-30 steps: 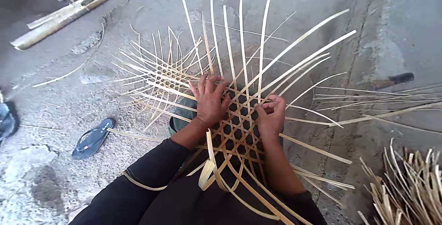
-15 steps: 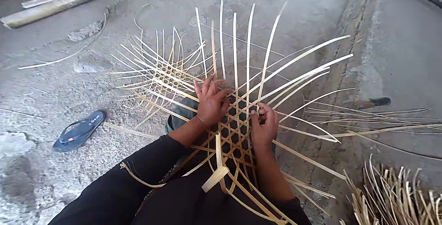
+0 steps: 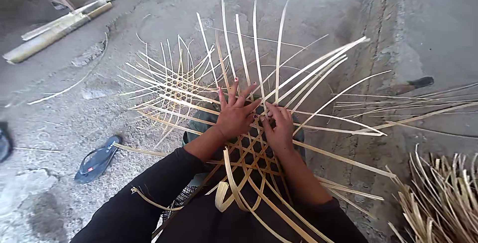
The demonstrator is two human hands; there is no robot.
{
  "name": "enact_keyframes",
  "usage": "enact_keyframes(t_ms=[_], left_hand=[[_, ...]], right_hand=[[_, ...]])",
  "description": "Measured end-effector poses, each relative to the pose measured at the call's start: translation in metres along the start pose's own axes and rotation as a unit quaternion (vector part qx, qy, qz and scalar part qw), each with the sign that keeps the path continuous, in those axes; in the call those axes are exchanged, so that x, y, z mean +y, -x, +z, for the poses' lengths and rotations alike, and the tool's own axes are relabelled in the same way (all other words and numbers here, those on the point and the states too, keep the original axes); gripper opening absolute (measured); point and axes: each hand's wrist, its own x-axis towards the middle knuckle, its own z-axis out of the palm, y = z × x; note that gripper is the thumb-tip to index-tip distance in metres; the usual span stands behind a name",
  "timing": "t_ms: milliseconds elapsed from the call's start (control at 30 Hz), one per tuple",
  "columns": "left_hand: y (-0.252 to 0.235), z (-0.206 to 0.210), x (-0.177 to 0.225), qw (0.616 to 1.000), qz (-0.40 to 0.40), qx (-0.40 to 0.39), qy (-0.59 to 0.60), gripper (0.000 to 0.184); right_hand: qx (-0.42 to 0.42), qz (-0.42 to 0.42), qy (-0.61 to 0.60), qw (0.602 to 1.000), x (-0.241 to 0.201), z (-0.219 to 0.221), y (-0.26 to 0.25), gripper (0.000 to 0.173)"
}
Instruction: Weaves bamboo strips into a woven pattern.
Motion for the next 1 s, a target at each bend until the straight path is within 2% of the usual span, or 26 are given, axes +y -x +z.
enact_keyframes(t_ms=[67, 167, 267, 400, 700, 800, 867, 933, 1000], left_hand=[[-0.001, 0.000, 0.000, 1.000, -0.008, -0.013, -0.002, 0.045], [-0.002, 0.007, 0.001, 0.999, -0.040, 0.025, -0.001, 0.038], [-0.003, 0.009, 0.005, 0.995, -0.072, 0.054, -0.042, 0.038], [-0.005, 0.008, 0.009, 0.993, -0.091, 0.033, -0.062, 0.037], [-0.006, 0.009, 0.008, 0.992, -0.109, 0.026, -0.063, 0.039], [-0.003, 0.007, -0.001, 0.995, -0.083, 0.052, 0.004, 0.035], [0.002, 0.001, -0.012, 0.980, -0.043, 0.136, 0.137, 0.031], [0.009, -0.014, -0.020, 0.953, -0.039, 0.191, 0.232, 0.031], [0.020, -0.024, -0.024, 0.954, -0.034, 0.215, 0.208, 0.032]], right_hand=[[-0.017, -0.001, -0.005, 1.000, 0.001, -0.001, -0.002, 0.044], [-0.051, -0.020, 0.000, 0.998, 0.004, -0.015, -0.009, 0.045], [-0.022, -0.043, 0.086, 0.995, 0.006, -0.031, -0.016, 0.038], [0.023, -0.040, 0.165, 0.985, 0.017, -0.022, -0.013, 0.035], [-0.014, -0.003, 0.214, 0.977, 0.009, -0.016, -0.014, 0.036], [-0.013, -0.002, 0.117, 0.993, 0.015, -0.025, -0.013, 0.036], [-0.015, 0.037, -0.027, 0.999, 0.020, -0.044, -0.011, 0.041], [0.014, 0.094, -0.185, 0.978, 0.027, -0.060, -0.006, 0.042], [0.037, 0.119, -0.249, 0.960, 0.027, -0.070, 0.001, 0.036]])
